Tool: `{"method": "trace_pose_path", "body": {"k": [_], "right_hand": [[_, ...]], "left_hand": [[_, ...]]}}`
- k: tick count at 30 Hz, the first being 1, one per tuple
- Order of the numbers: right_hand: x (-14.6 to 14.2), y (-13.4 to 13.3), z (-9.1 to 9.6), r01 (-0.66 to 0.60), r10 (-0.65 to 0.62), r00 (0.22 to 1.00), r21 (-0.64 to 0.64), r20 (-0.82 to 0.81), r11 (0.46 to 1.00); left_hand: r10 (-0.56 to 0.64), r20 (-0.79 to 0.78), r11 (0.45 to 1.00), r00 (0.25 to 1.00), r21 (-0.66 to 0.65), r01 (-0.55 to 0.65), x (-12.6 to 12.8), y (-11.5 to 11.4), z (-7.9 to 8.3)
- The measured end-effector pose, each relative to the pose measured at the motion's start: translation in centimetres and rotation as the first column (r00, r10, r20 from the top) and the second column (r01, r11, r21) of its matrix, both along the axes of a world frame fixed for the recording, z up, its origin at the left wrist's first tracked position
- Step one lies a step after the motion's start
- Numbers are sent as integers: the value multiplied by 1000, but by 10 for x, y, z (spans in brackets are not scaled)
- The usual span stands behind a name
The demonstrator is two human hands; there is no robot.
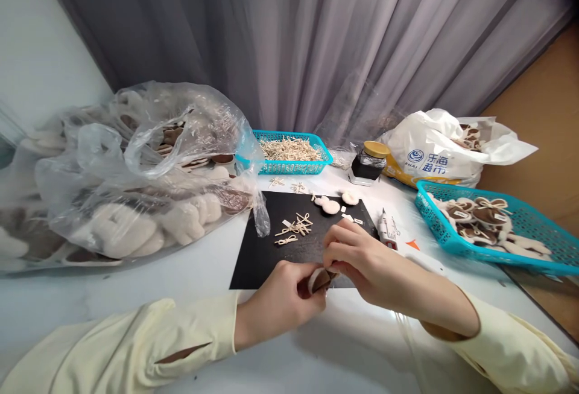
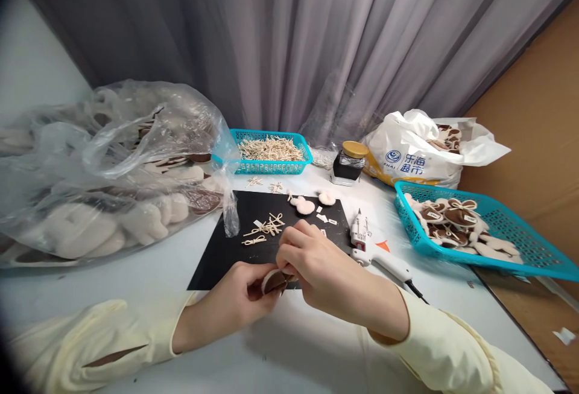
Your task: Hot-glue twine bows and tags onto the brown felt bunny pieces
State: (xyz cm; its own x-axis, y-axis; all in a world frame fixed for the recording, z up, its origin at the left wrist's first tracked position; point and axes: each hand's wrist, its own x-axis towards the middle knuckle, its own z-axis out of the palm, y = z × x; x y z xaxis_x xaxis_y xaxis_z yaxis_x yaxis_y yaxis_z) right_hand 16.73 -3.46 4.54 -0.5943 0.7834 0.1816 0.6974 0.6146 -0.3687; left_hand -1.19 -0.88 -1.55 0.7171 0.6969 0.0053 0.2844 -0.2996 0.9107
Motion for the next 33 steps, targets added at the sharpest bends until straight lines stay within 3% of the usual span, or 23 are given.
{"method": "trace_pose_path", "body": {"k": [6,13,18,22,27,33], "right_hand": [[5,-5,3,-40,39,999,96,14,995],[23,-16,-2,-44,35,998,218,43,975],[53,-17,-7,68,-94,990,226,104,972],[72,-11,-26,38,-70,963,126,259,991],[72,-7,-47,11,-59,958,170,282,985],[69,-17,-43,15,-94,938,233,332,972]], "left_hand": [[-28,102,984,994,-171,45,2,2,10],[-30,146,878,989,-468,96,1,5,24],[2,179,854,984,-512,92,2,6,20],[4,230,846,973,-519,119,2,8,20],[67,256,845,964,-528,81,1,9,20],[175,279,846,944,-534,1,1,12,19]]}}
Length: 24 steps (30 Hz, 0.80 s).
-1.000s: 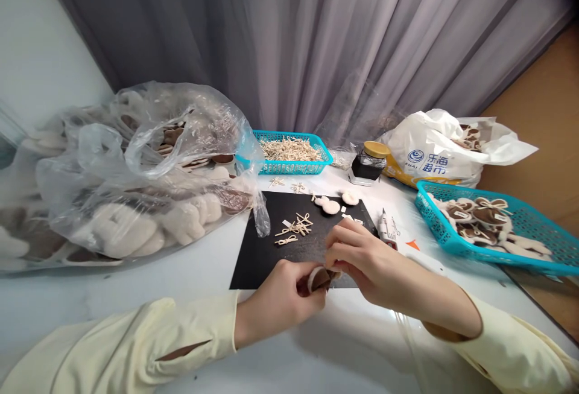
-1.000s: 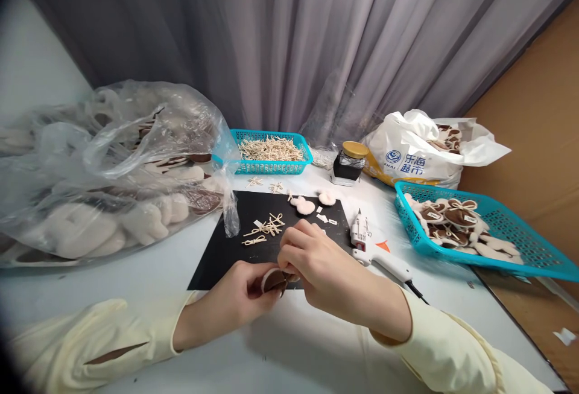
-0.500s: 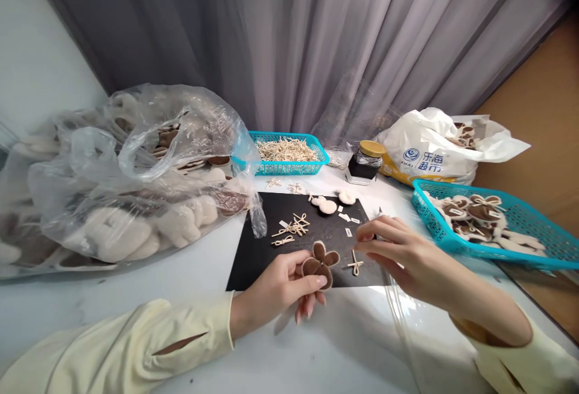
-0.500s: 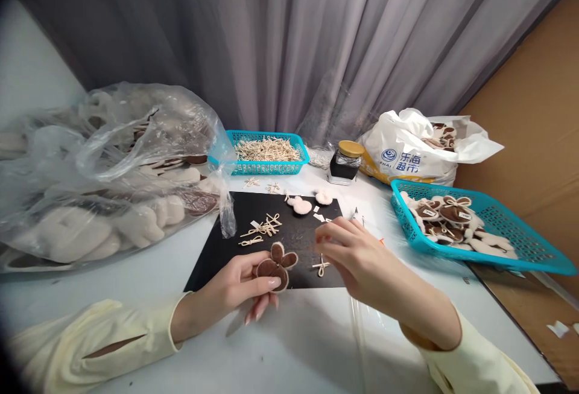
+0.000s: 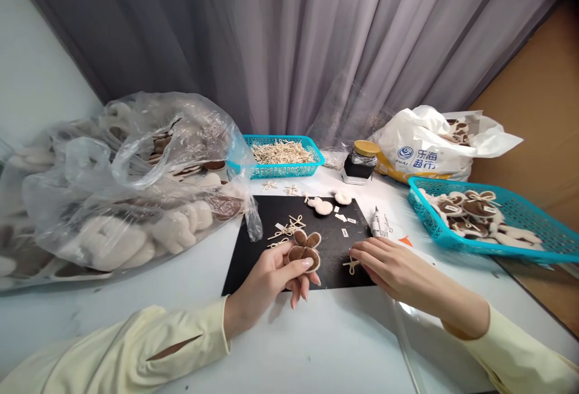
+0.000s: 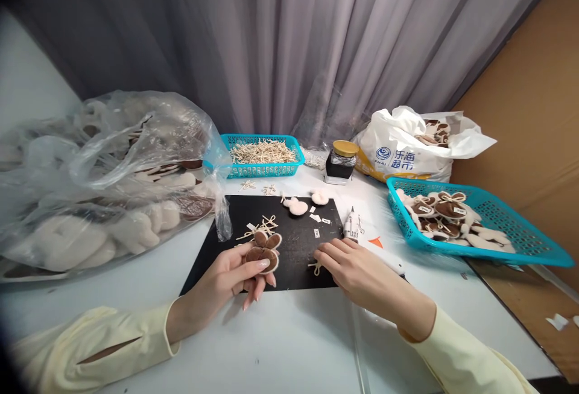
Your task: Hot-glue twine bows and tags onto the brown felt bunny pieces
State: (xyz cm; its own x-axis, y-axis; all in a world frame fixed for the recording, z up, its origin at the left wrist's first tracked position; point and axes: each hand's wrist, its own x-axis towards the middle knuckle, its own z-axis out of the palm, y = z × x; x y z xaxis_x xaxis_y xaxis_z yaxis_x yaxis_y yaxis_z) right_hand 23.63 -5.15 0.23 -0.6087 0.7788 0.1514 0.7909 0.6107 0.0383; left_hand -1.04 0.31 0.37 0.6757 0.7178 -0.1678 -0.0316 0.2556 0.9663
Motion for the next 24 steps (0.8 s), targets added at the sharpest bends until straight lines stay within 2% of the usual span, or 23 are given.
{"method": "trace_pose_path", "body": {"k": [5,10,17,20,24], "right_hand": [[6,-1,0,-65,64,998,-24,-27,998],[2,7,-3,-36,26,995,-103,-94,994],[-11,18,5,-59,56,998,-89,-31,994],[-10,16,9,-65,40,985,-144,-169,987],[-12,9,19,-102,18,922,-197,-386,975]], "left_hand": [[14,-19,1000,1000,-20,-15,0,0,1],[9,-29,1000,1000,-15,-10,1,0,2],[13,-41,1000,999,-9,-14,0,1,2],[7,-43,1000,999,-9,-7,0,1,2],[-1,-62,1000,998,27,2,2,0,1]]}}
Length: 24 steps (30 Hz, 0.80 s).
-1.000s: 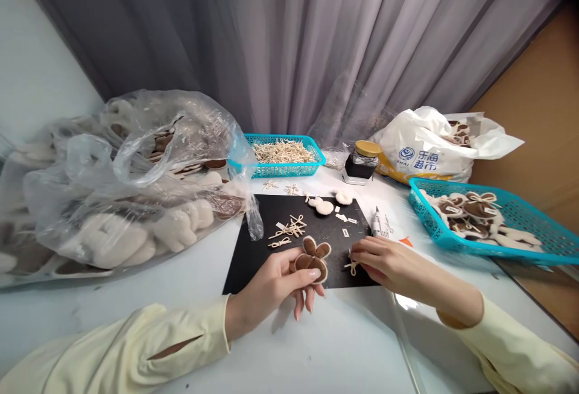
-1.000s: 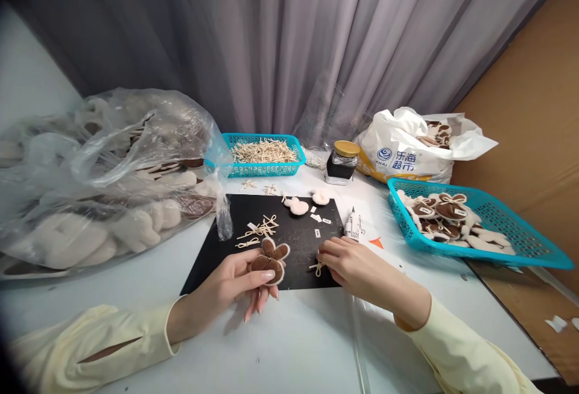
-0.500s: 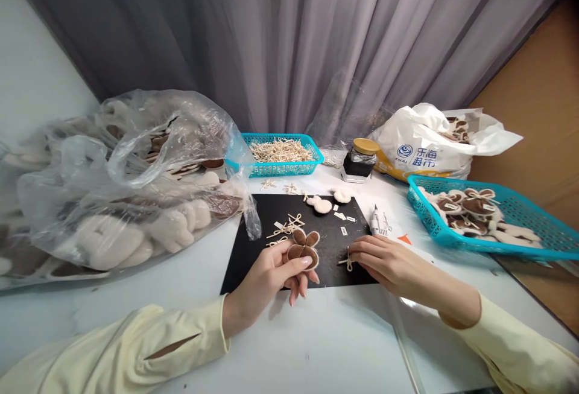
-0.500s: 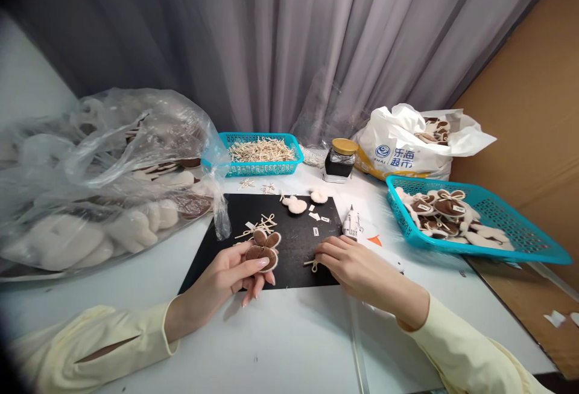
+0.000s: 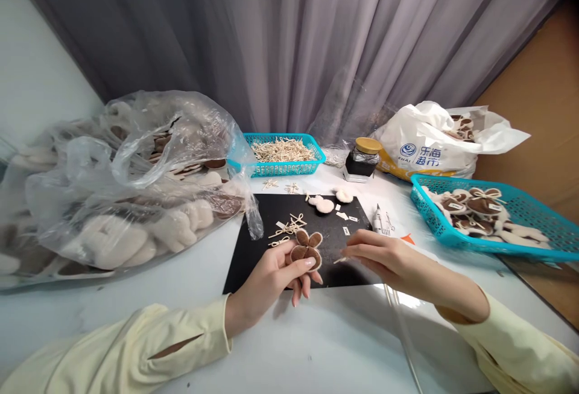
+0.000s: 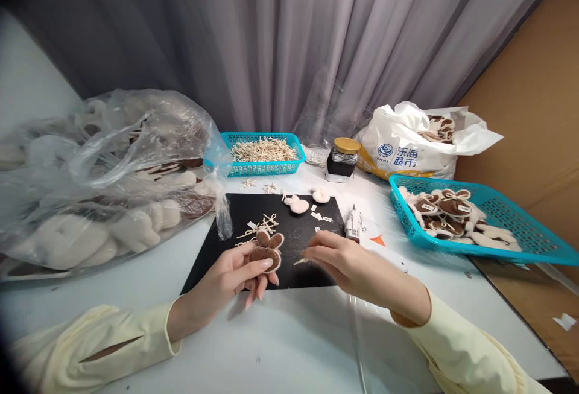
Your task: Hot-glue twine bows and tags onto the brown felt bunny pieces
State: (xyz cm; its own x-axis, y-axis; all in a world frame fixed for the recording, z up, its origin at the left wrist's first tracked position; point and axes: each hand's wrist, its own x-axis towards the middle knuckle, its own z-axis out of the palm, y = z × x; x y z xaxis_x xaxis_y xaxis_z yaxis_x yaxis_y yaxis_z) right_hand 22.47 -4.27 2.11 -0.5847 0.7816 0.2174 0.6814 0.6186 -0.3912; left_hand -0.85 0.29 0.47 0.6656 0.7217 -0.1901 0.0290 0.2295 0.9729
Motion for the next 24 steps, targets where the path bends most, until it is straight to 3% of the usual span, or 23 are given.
{"method": "trace_pose_path", "body": {"k": [4,9,24], "right_hand": [[-13,-6,10,-52,56,994,39,-98,998],[-31,-7,15,-11,17,998,108,-56,994],[-34,-3,4,-8,2,999,171,33,985]], "left_hand": [[-19,-47,997,999,75,23,4,-3,-5],[-37,-123,987,992,151,56,8,-8,-10],[-78,-88,987,993,131,89,10,-10,-10]]}}
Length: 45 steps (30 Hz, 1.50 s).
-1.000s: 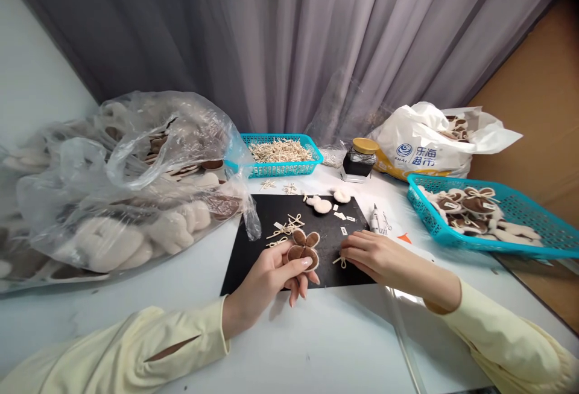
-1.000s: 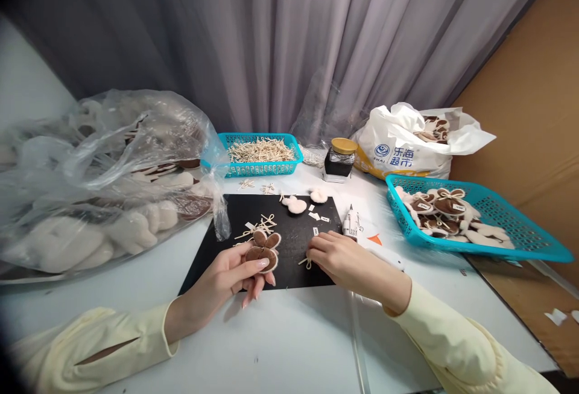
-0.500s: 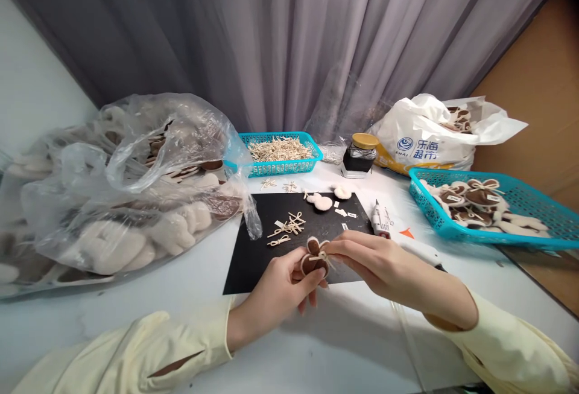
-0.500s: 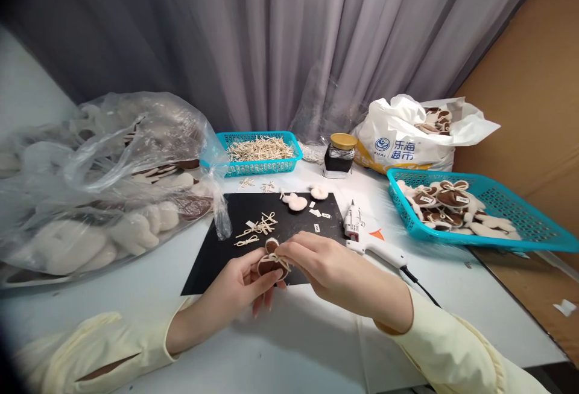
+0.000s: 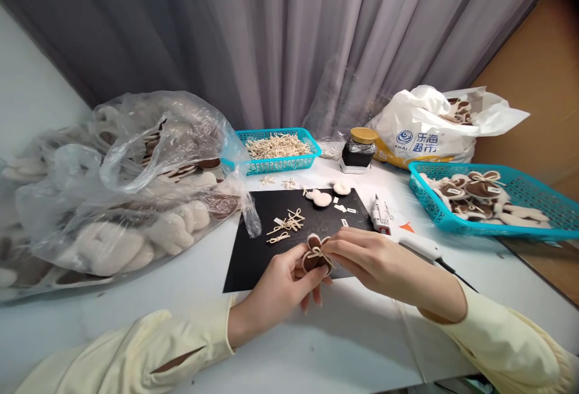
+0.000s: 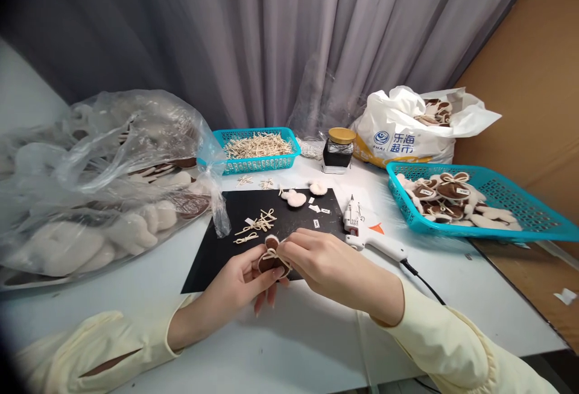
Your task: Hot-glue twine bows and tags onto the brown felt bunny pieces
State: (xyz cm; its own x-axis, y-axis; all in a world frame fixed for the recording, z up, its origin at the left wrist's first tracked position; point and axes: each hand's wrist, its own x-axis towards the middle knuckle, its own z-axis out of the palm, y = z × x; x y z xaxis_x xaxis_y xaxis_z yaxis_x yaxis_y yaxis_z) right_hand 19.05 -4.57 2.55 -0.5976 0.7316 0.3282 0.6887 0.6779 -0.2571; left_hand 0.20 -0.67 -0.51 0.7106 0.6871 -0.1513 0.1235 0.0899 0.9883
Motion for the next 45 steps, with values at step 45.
{"method": "trace_pose_path", "body": {"k": [45], "right_hand": [[-2,-8,2,66,-121,906,-146,-405,987]], "left_hand": [[51,-83,977,995,210,-32,2,2,13]]}}
